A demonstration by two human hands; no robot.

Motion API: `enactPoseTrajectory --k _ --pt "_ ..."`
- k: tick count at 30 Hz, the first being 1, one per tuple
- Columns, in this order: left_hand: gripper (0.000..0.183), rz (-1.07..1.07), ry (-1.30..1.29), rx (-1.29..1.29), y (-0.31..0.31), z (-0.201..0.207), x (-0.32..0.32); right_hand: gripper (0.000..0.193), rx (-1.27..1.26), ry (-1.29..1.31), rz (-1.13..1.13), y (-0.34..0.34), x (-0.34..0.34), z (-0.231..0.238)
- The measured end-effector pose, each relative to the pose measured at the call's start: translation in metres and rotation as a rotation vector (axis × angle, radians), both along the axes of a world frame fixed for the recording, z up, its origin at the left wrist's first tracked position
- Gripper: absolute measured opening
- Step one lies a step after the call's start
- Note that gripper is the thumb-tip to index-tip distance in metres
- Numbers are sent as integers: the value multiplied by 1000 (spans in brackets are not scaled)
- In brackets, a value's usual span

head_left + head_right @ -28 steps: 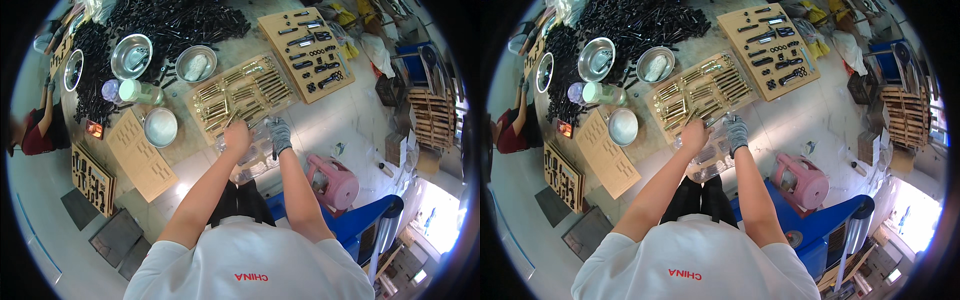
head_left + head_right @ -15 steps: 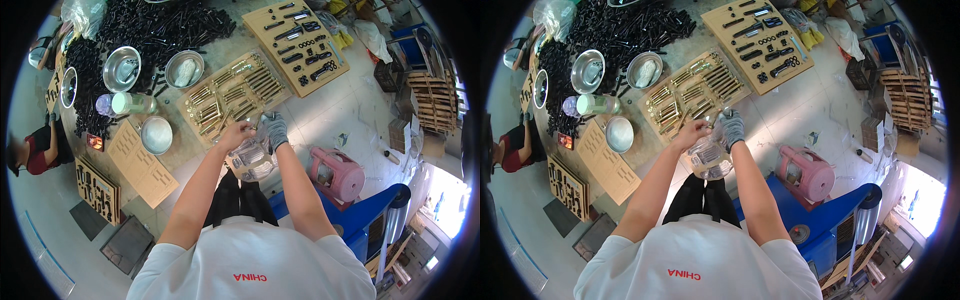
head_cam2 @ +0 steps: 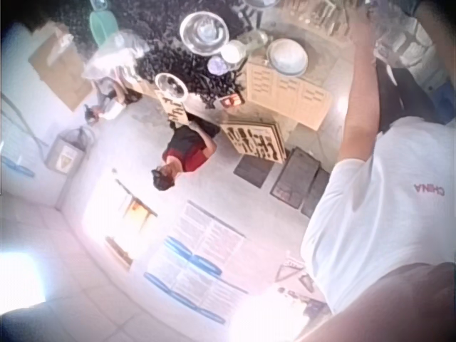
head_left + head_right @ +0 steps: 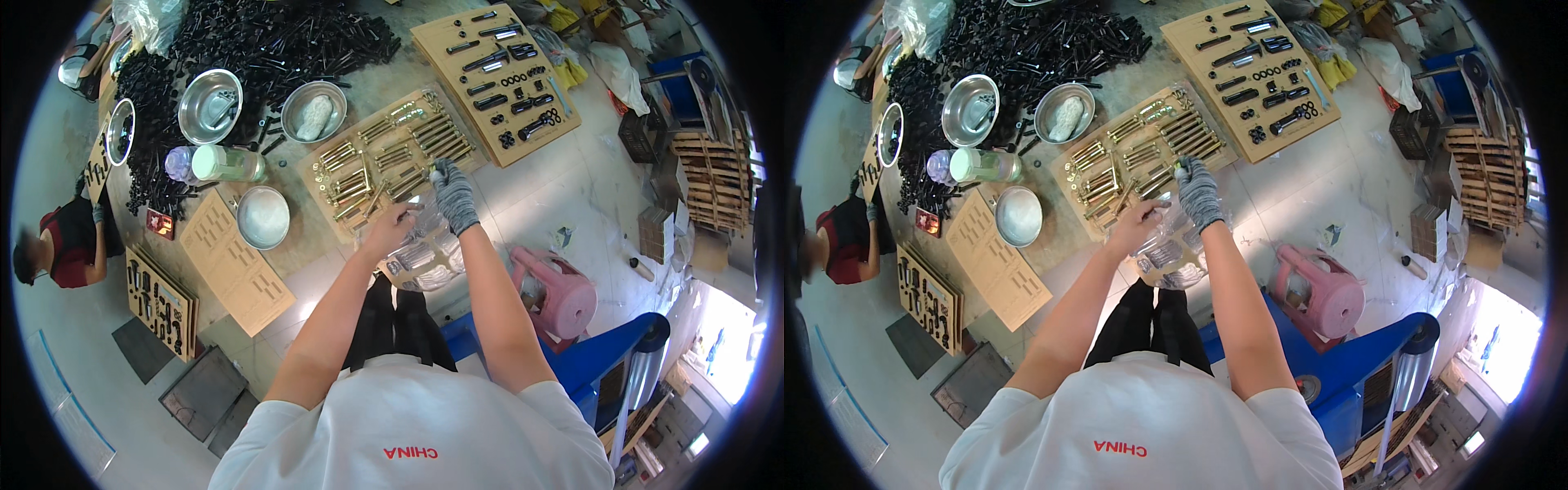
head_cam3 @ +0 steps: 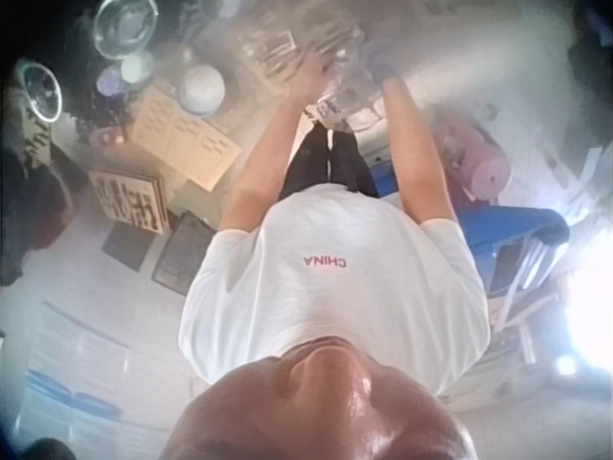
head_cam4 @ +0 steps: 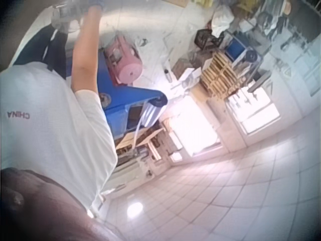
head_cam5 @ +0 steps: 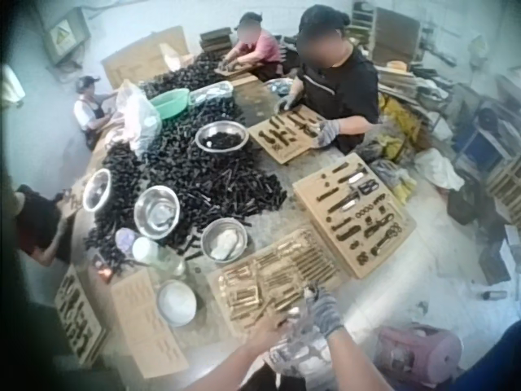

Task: The person arranges lock cylinders and hardware on a cardboard backing, covers them with a plastic sheet, and places the assembly into a heat-sealing machine. The person then closes the machine, seals the package, removes it, and repeats the process with additional sets of hardware.

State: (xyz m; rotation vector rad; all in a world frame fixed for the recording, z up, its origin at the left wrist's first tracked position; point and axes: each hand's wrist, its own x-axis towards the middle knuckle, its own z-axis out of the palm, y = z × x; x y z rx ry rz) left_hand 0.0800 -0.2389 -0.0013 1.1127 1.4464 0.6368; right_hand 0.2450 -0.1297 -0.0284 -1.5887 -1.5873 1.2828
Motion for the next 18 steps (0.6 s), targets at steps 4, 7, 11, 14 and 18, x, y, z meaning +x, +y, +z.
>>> enactPoseTrajectory --k 4,7,11,14,18 --pt "32 60 193 -45 0 12 16 23 -4 74 -226 17 -12 -24" --pt "34 13 517 188 15 12 29 22 -11 -72 -11 24 -9 -21" --pt "33 7 596 80 29 11 38 24 243 49 -176 14 12 -7" --pt "27 82 549 78 30 15 39 29 -152 -204 -393 -13 34 -10" --pt "28 -53 726 454 47 23 34 46 -255 -117 -208 -37 35 -36"
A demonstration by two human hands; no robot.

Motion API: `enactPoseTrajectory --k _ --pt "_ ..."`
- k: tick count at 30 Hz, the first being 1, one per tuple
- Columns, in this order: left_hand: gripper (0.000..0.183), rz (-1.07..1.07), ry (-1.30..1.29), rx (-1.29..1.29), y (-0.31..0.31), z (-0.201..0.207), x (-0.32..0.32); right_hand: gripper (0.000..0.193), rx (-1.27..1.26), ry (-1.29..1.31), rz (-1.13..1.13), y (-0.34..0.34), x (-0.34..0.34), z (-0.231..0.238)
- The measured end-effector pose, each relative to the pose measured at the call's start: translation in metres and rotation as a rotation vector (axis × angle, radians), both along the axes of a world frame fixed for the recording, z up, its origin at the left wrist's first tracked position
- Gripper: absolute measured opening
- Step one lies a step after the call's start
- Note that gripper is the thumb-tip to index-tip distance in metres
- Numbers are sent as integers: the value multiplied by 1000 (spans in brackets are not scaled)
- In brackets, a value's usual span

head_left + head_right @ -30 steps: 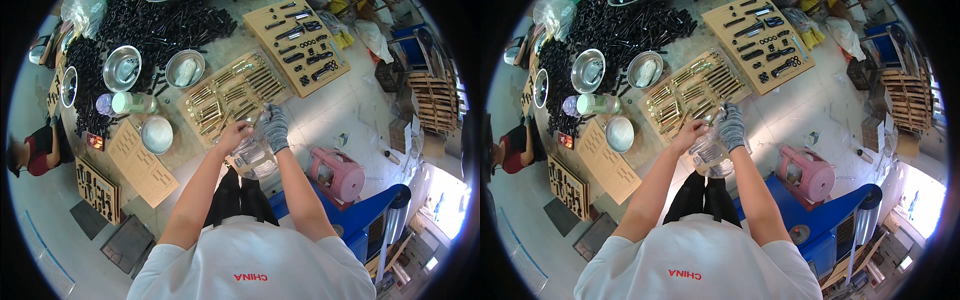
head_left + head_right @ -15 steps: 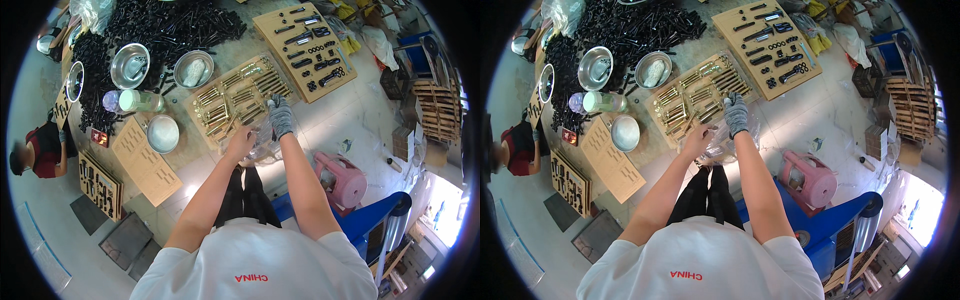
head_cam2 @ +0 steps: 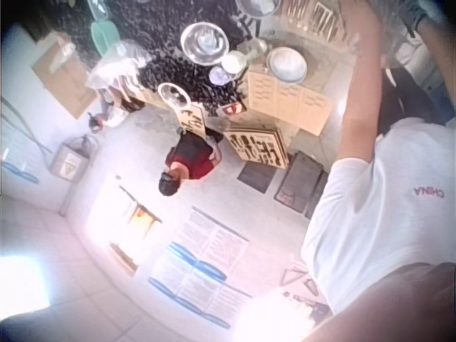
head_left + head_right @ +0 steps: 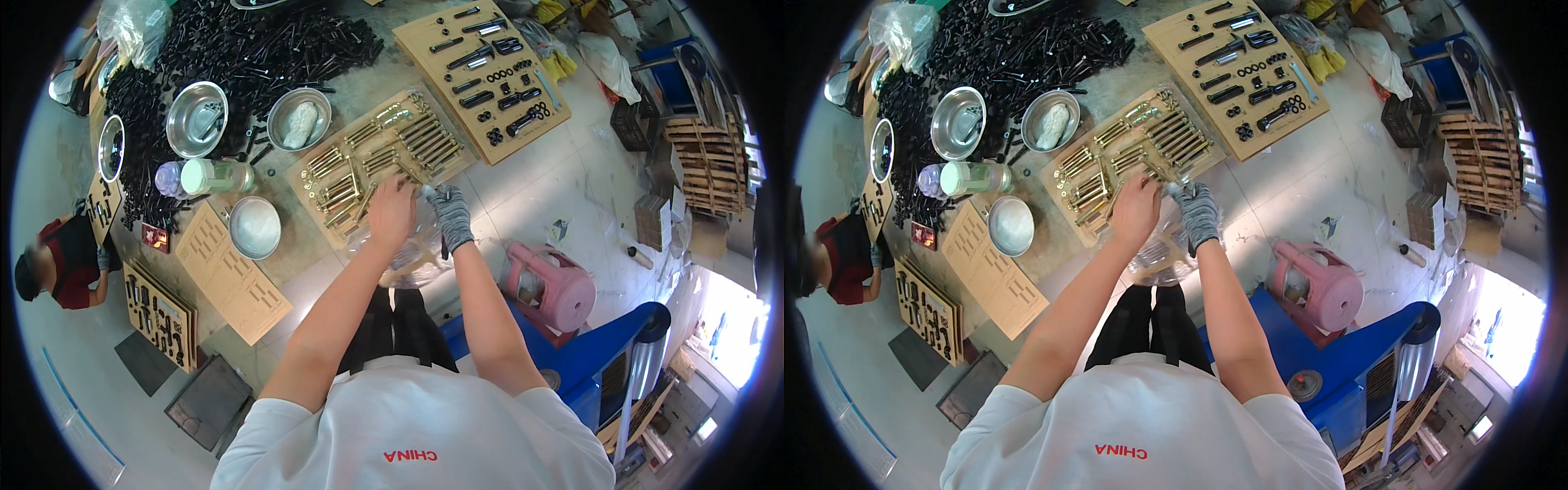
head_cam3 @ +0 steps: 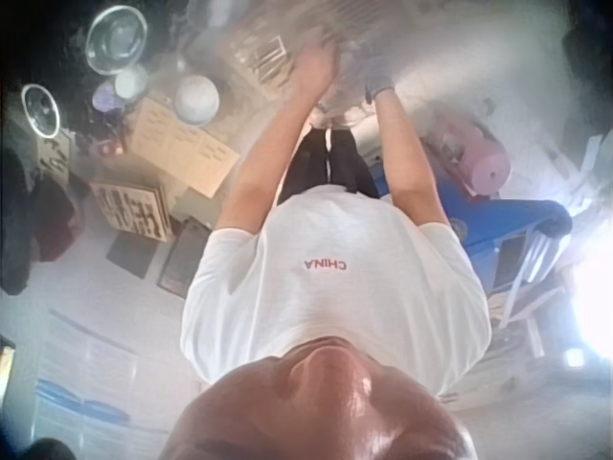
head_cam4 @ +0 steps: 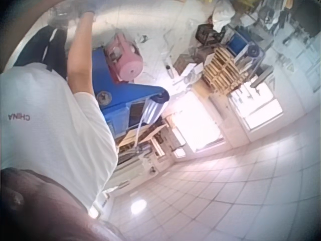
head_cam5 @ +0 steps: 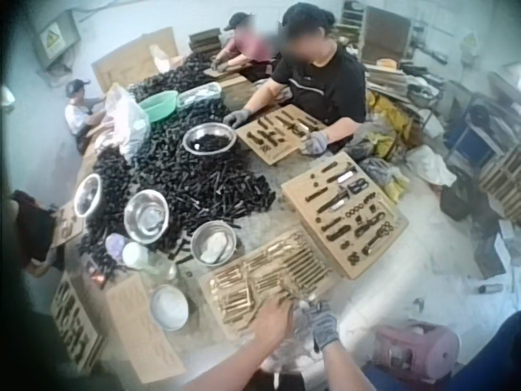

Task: The person arranges lock cylinders and hardware on a cardboard backing, covers them with a plastic sheet, and places the assembly into a heat-sealing machine. The person then closes the machine, seals the package, removes it, and repeats the process with additional sets of hardware.

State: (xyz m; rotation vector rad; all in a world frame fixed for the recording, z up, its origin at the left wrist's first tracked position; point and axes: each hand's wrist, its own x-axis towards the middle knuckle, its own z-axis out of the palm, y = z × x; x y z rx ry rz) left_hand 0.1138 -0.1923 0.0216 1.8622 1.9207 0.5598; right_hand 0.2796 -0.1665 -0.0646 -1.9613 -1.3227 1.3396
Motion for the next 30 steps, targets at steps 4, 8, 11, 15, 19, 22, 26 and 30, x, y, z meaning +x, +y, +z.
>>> enactPoseTrajectory --k 4,8,11,15,19,22,26,30 --pt "48 -332 190 187 37 -2 -12 44 -40 34 -11 -6 -11 -6" --pt "56 -589 359 14 58 -14 -21 32 56 -90 180 -11 -13 13" --pt "56 -587 410 69 60 -23 -23 32 58 -103 164 -15 -12 20" --pt "53 -577 388 93 65 -31 -27 31 132 -154 148 -39 -12 17" --pt "49 -493 399 103 75 -33 -32 27 -13 -61 35 -105 6 16" --pt "48 -502 436 114 77 -34 -33 22 -200 114 -247 -131 46 4" --pt "48 -518 440 118 76 -35 -31 25 205 -225 -184 -131 118 -7" --pt "48 -512 457 169 75 -40 -31 24 197 -420 -323 -177 197 7"
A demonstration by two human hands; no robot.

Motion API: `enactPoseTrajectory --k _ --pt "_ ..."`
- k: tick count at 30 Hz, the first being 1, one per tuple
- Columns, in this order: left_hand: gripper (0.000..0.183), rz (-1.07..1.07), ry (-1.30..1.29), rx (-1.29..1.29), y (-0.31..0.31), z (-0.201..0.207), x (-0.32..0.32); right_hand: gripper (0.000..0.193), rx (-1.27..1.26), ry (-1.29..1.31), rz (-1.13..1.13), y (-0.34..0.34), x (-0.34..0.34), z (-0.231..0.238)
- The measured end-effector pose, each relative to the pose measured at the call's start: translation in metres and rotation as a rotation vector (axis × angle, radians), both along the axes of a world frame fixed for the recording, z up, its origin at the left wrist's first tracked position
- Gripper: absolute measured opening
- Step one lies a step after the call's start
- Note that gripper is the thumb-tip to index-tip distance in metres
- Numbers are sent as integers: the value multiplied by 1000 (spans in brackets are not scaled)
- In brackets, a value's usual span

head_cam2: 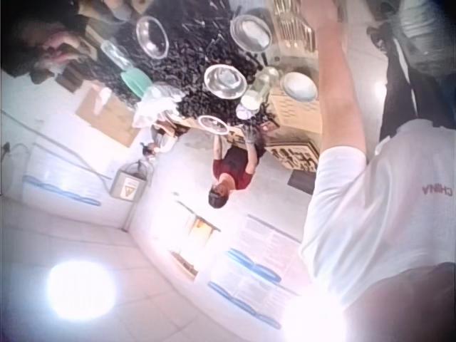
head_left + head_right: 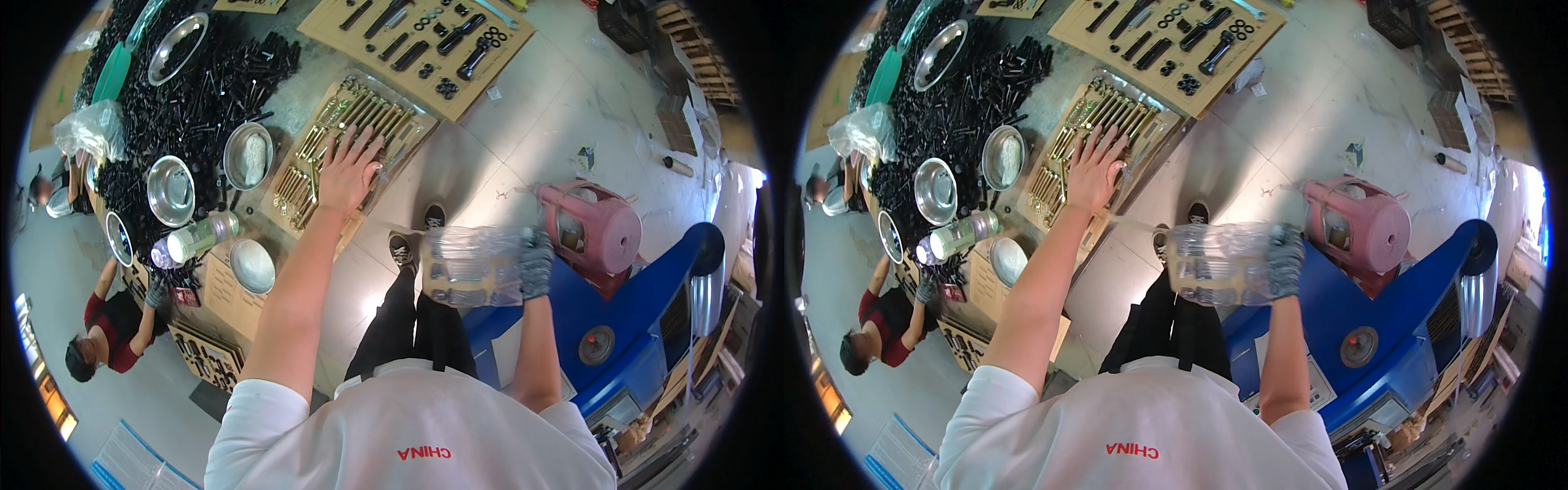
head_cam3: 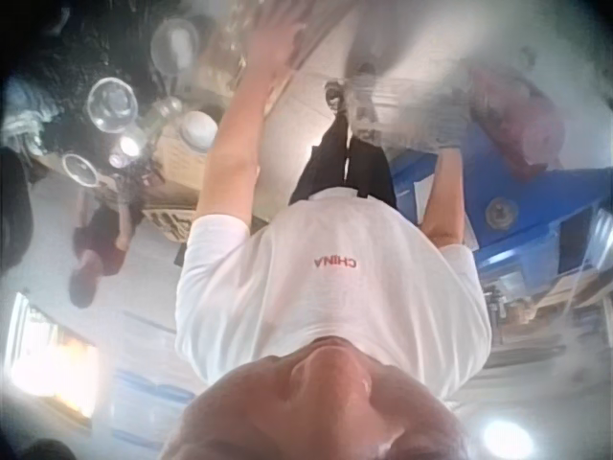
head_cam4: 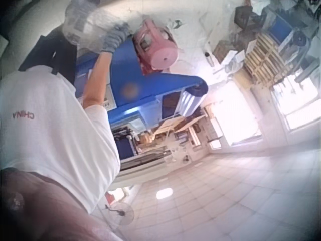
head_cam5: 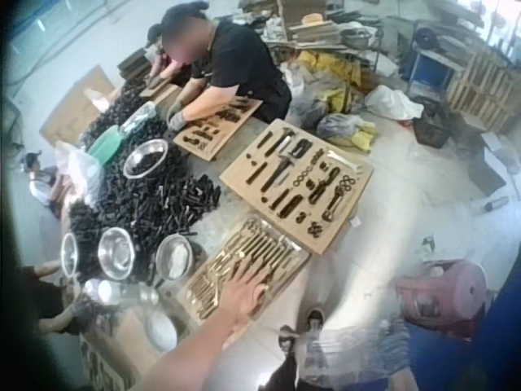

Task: The person arranges lock cylinders and hardware on a cardboard backing, covers them with a plastic sheet, and places the assembly into a heat-sealing machine. The person then closes the machine, seals the package, removes it, and repeats the process with additional sets of hardware.

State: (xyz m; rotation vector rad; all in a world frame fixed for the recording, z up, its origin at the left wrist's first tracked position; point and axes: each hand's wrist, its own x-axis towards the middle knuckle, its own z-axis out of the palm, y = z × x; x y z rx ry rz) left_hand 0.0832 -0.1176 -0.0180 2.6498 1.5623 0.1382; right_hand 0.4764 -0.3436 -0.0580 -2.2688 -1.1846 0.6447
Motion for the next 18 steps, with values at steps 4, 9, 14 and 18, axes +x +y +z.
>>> enactPoseTrajectory --k 4,9,14,18 --pt "49 -17 -26 5 0 -7 -3 23 24 -430 27 -66 89 27" --pt "50 -24 66 1 -3 -12 -6 20 187 -125 -573 -145 116 120" --pt "51 -52 -74 -36 -2 -11 -11 16 508 -46 -797 -218 32 192" --pt "46 -50 -223 146 -1 5 -28 15 673 107 -970 -286 -49 217"
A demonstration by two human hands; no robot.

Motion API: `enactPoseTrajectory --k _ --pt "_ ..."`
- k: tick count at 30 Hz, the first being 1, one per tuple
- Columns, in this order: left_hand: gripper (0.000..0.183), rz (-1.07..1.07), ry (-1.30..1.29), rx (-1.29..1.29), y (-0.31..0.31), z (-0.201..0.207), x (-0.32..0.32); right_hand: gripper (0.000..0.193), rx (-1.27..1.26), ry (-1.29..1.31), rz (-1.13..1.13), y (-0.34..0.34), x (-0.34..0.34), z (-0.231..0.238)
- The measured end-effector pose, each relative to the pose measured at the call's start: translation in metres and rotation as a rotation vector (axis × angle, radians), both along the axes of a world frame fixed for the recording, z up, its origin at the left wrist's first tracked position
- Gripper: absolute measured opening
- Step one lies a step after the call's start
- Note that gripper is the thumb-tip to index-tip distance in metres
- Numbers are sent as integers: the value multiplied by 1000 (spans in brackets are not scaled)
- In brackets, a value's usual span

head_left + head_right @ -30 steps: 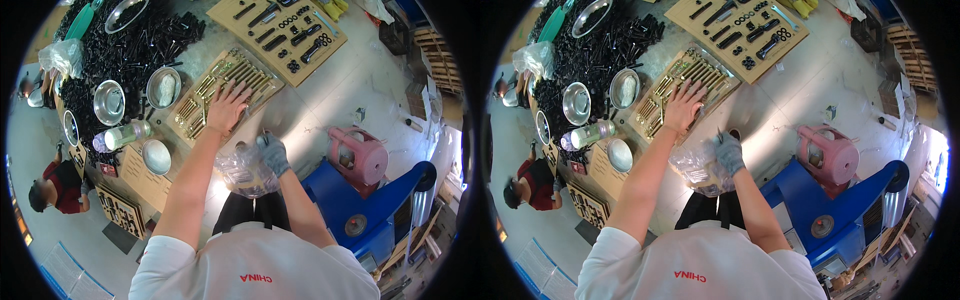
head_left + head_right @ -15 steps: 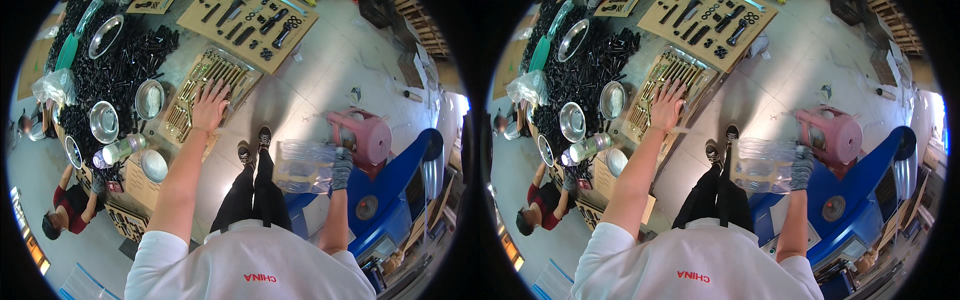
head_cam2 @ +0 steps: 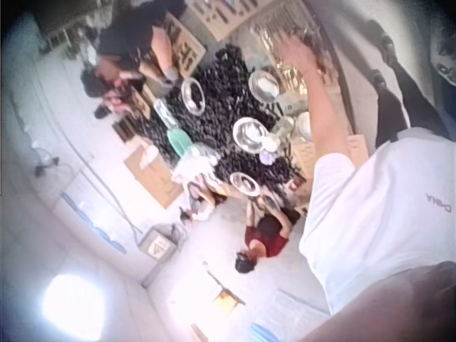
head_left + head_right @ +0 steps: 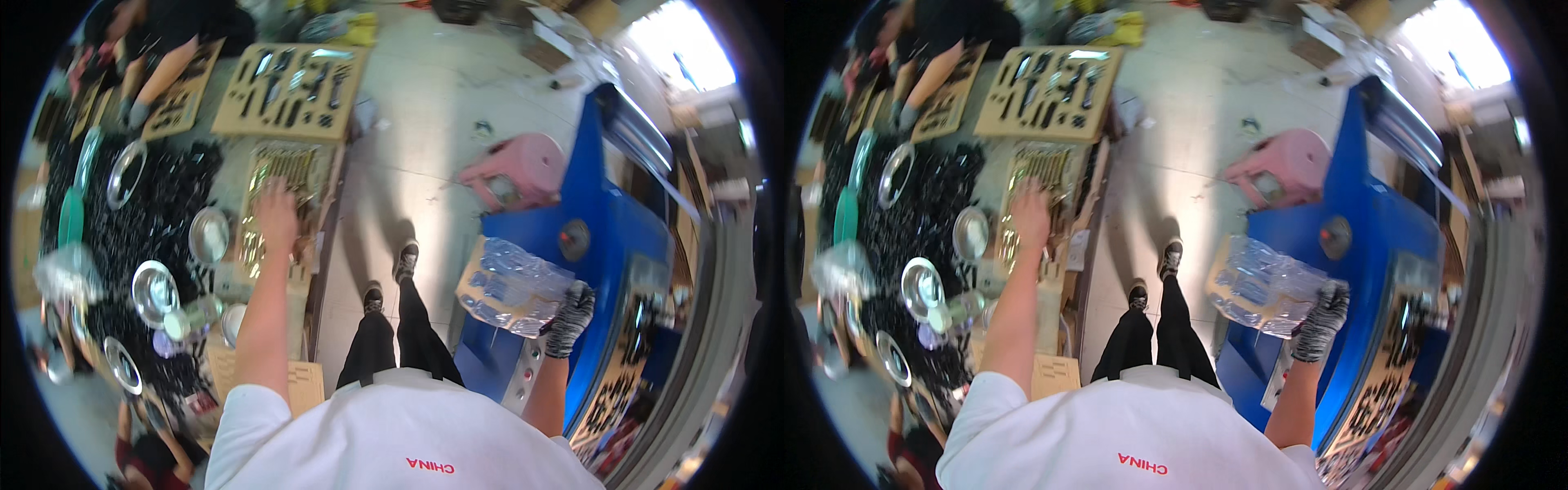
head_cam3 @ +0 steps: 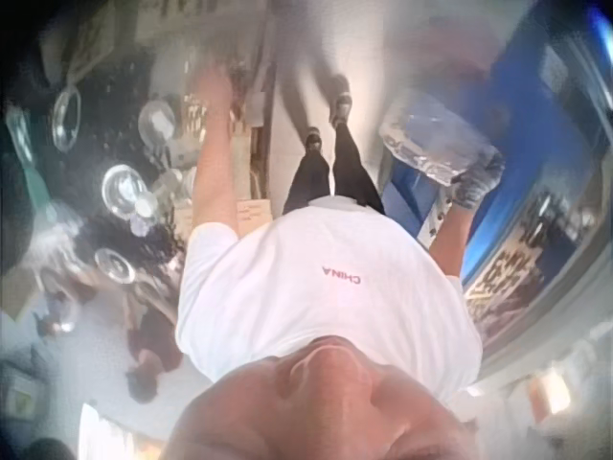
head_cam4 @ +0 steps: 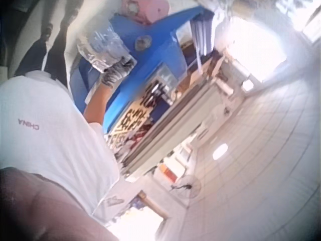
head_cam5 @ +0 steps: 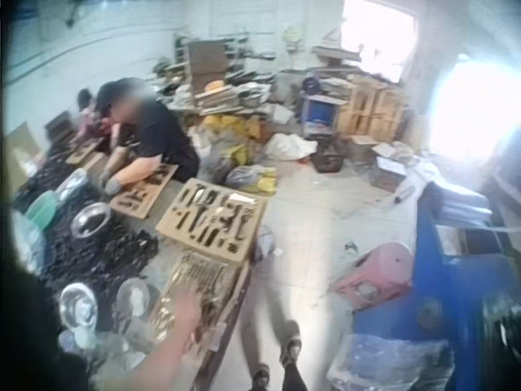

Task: The person arranges lock cylinders and hardware on a cardboard backing, covers them with a plastic sheet, and places the assembly into a heat-sealing machine. The person then closes the machine, seals the package, removes it, and repeats the process with additional sets of hardware.

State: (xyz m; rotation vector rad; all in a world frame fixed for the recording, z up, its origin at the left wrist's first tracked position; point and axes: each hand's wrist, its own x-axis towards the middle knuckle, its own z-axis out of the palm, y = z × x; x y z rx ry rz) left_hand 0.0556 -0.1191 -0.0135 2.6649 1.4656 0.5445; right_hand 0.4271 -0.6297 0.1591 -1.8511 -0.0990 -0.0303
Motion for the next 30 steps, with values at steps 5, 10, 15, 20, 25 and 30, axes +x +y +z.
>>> enactPoseTrajectory --k 5,10,15,20,25,30 --pt "51 90 119 135 -33 27 -12 29 207 60 -175 -73 -75 15" --pt "53 -67 -213 128 -132 56 9 16 14 -72 -249 -128 -143 59" --pt "46 -436 -372 -1 -269 56 53 13 -25 -109 -399 -209 -217 98" --pt "46 -674 -376 -188 -403 48 69 11 44 -149 -519 -362 -302 96" --pt "48 -639 -300 -435 -521 16 24 12 171 82 -827 -592 -415 100" --pt "47 -691 -282 -457 -620 -13 -59 22 756 269 -1070 -849 -478 94"
